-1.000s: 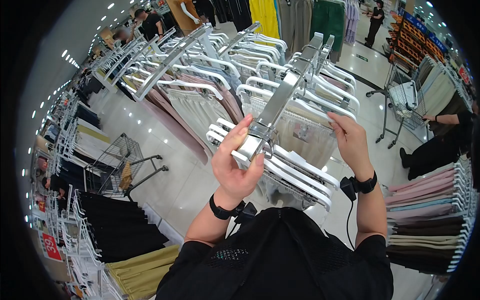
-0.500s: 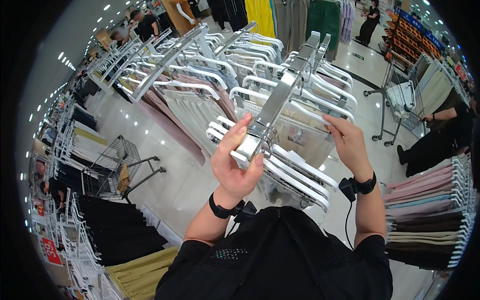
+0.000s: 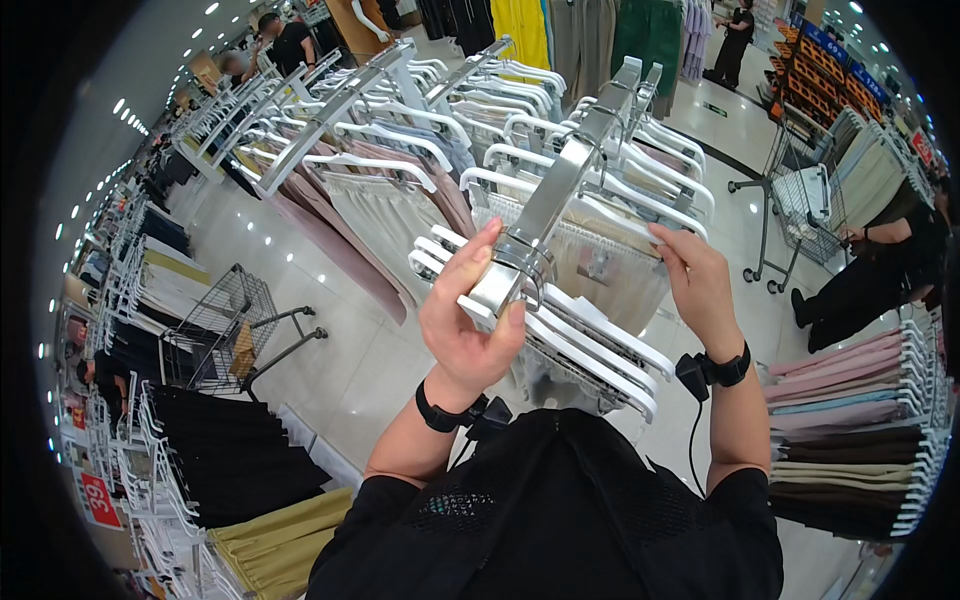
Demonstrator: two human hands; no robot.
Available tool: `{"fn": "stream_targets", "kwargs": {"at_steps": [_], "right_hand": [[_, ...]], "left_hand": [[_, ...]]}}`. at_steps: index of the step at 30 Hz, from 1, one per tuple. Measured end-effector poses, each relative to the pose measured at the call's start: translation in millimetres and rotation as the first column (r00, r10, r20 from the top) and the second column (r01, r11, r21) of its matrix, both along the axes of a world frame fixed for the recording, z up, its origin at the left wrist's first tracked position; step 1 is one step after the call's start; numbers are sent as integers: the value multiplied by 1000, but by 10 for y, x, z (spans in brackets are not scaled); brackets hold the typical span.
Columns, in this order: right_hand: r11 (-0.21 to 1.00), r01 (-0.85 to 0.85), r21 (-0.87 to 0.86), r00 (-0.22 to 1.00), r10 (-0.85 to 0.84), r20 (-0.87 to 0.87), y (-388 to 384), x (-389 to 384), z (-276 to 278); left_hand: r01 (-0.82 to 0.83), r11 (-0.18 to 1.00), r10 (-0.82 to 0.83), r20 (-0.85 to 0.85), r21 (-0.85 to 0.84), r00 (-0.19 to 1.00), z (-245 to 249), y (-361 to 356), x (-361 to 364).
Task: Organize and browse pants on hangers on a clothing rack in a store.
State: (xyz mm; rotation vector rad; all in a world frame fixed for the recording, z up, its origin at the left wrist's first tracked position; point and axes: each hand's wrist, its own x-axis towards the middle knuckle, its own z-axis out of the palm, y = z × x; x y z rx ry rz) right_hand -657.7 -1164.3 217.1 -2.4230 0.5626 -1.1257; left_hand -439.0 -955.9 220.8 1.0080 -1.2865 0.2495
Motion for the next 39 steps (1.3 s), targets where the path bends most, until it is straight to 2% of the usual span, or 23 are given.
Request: {"fn": "stream_targets", "kwargs": {"at_steps": [5,7,8,10,11,13,14,16,17,19,21,23,27,29,31,34,39], "right_hand": [[999,14,38,999,-12,-46,5,-5,9],[1000,13,-10,996,-12,94,58,4,52],[1000,11,-9,996,-10,92,98,-1,110],[985,48,-165,989,-23,149,203,-61,263],[986,48,-162,989,-24,146,243,-120,303],[980,-198,-11,979,198,49,322,-240,359],[980,-198,-10,979,198,48,371,-268,383],[851,-450,272,871,485,-76,466,-295,412],[850,-451,271,871,486,-76,476,-311,402],[737,-468,488,788,598,-147,469,-356,372],[693,-524,495,763,640,-89,457,-389,342],[658,-594,463,727,685,-41,490,-424,398],[668,-564,485,746,664,-48,471,-419,307],[744,-507,434,823,568,-13,443,-389,244],[777,-484,402,844,535,-18,465,-327,249],[908,-327,260,933,354,-61,482,-229,196],[931,-297,212,949,311,-38,404,-138,128]], "left_hand": [[-6,1000,6,-1,4,1000,3,5,-8],[-8,1000,9,-5,5,1000,8,2,-6],[-16,1000,16,20,-3,1000,25,0,-3],[-26,1000,26,40,-6,999,23,-1,-1],[-17,1000,18,29,-10,999,18,-5,-2],[-9,1000,9,17,-11,1000,8,9,-7],[10,999,-11,27,36,1000,5,33,-5],[28,996,-31,35,83,999,0,49,-2],[20,997,-24,55,76,998,-6,42,9],[11,998,-16,75,68,997,-9,27,8],[40,999,-40,-27,-2,999,-20,3,-21],[47,999,-47,-45,-4,998,-31,3,-31],[53,999,-54,-74,-11,996,-65,-11,-33],[38,999,-38,-35,-21,999,-25,-32,-27],[23,999,-23,4,-32,1000,-12,-44,-25],[29,999,-29,-3,-41,1000,-13,-44,-36],[6,1000,-5,35,-17,999,28,-18,-16]]}}
